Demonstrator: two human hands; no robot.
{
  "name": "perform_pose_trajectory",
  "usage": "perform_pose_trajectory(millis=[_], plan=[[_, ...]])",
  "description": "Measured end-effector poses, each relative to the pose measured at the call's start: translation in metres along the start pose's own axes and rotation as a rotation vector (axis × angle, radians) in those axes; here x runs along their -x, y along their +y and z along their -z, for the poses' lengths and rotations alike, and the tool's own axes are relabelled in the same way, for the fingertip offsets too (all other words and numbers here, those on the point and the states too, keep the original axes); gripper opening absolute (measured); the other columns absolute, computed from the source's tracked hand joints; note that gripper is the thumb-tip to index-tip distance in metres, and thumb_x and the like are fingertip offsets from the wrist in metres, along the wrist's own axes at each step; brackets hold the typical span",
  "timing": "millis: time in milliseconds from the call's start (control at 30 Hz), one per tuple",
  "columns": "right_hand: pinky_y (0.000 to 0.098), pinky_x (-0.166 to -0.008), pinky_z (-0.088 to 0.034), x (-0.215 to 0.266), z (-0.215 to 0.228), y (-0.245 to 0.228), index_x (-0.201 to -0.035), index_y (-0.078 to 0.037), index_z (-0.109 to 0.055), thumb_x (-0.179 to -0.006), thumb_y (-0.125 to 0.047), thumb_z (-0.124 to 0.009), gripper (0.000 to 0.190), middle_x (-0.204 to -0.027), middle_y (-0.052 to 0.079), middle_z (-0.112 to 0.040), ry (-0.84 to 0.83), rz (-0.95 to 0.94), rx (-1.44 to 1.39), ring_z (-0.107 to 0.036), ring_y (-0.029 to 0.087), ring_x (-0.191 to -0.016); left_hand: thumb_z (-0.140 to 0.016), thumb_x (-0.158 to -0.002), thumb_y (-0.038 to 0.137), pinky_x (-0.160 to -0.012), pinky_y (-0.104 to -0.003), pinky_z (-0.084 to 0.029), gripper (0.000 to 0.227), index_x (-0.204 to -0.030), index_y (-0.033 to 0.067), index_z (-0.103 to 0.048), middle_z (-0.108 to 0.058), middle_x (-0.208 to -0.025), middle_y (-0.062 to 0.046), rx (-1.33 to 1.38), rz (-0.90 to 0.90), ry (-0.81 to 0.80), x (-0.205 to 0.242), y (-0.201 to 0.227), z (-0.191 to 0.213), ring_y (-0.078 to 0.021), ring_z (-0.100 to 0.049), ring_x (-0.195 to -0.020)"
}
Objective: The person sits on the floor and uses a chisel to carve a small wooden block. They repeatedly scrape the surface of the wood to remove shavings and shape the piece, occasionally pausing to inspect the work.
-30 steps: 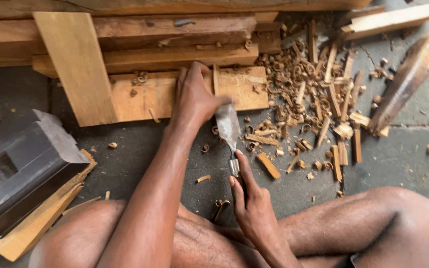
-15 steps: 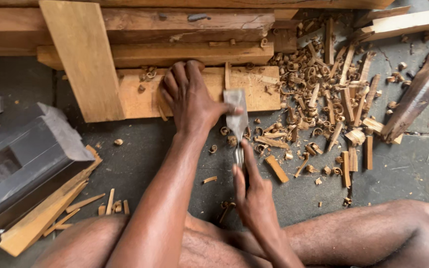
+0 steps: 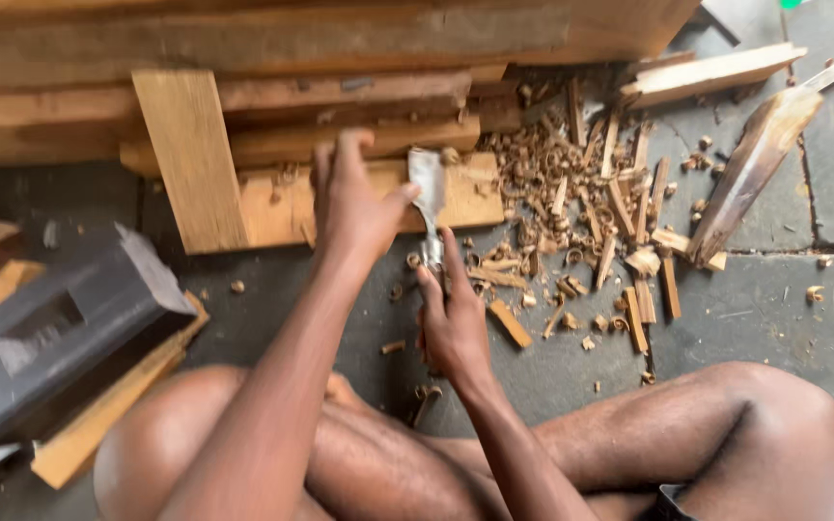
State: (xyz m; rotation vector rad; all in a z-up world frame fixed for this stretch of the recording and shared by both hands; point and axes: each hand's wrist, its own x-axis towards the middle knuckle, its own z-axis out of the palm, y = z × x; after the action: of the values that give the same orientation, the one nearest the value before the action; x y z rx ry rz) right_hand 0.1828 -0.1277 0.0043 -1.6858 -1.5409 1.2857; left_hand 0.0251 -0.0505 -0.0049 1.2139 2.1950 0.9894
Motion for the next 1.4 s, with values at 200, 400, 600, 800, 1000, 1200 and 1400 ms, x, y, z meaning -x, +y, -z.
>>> perform_pose_trajectory(millis=[200,400,600,800,1000,1200,1400], plan=[[0.0293,-0.033,-0.042,0.027,0.030,0.000,-0.164,-0.030,-0.019,-0.102,-0.022,-0.052,0.071,-0.054,0.000,-0.051,0.016,-0.047,-0.201,-0.048,0.010,-0.038,-0.079,-0.084,0.010,-0.079,-0.035,-0.060,0.020,-0.101,0.0120,-0.069,-0.076,-0.103,-0.006,0.199,0.070,-0.124,-0.009,-0.010,0.002,-0.0169,-0.073,-0.093],[0.0321,-0.035,-0.050,0.043,0.056,-0.003,-0.162,-0.036,-0.025,-0.098,-0.024,-0.058,0.073,-0.054,0.002,-0.059,-0.109,-0.199,0.213,-0.056,0.011,-0.040,-0.085,-0.085,0.015,-0.060,-0.038,-0.056,0.022,-0.084,0.0086,-0.064,-0.072,-0.072,-0.007,0.170,0.082,-0.138,-0.030,0.009,-0.031,-0.0200,-0.074,-0.064],[0.0352,-0.041,-0.049,0.048,0.042,0.003,-0.162,-0.030,-0.028,-0.098,-0.022,-0.059,0.071,-0.058,0.006,-0.061,-0.174,-0.132,0.205,-0.055,0.013,-0.042,-0.092,-0.074,0.019,-0.049,-0.039,-0.051,0.031,-0.075,0.0086,-0.063,-0.071,-0.069,-0.006,0.107,-0.037,0.016,-0.029,-0.002,-0.041,-0.0184,-0.071,-0.063],[0.0395,-0.045,-0.051,0.049,0.032,0.012,-0.162,-0.026,-0.027,-0.101,-0.020,-0.056,0.068,-0.056,0.014,-0.066,-0.142,-0.054,0.310,-0.062,0.016,-0.044,-0.096,-0.068,0.022,-0.055,-0.041,-0.051,0.035,-0.072,0.0089,-0.064,-0.073,-0.070,-0.006,0.061,-0.053,0.096,-0.026,-0.007,-0.044,-0.0218,-0.070,-0.066],[0.0451,-0.048,-0.054,0.046,0.019,0.010,-0.164,-0.027,-0.026,-0.101,-0.020,-0.055,0.069,-0.066,0.022,-0.071,-0.120,-0.065,0.361,-0.072,0.026,-0.052,-0.097,-0.064,0.039,-0.081,-0.044,-0.052,0.057,-0.100,0.0114,-0.063,-0.071,-0.098,-0.007,-0.010,-0.009,-0.076,-0.028,-0.019,-0.047,-0.0223,-0.067,-0.094],[0.0455,-0.053,-0.055,0.039,0.010,0.011,-0.162,-0.025,-0.028,-0.102,-0.021,-0.055,0.066,-0.073,0.024,-0.072,-0.072,0.054,0.351,-0.075,0.027,-0.061,-0.103,-0.025,0.069,-0.096,-0.055,-0.035,0.125,-0.122,0.0112,-0.050,-0.051,-0.127,-0.013,-0.284,0.038,-0.142,-0.011,-0.028,-0.027,-0.0312,-0.043,-0.119],[0.0458,-0.049,-0.056,0.018,-0.001,-0.005,-0.162,-0.032,-0.022,-0.102,-0.025,-0.051,0.067,-0.067,0.020,-0.071,-0.136,-0.216,0.383,-0.066,0.026,-0.048,-0.100,-0.034,0.066,-0.096,-0.053,-0.035,0.094,-0.101,0.0146,-0.060,-0.055,-0.116,-0.006,-0.179,0.067,0.010,-0.016,-0.034,-0.041,-0.0288,-0.046,-0.116]])
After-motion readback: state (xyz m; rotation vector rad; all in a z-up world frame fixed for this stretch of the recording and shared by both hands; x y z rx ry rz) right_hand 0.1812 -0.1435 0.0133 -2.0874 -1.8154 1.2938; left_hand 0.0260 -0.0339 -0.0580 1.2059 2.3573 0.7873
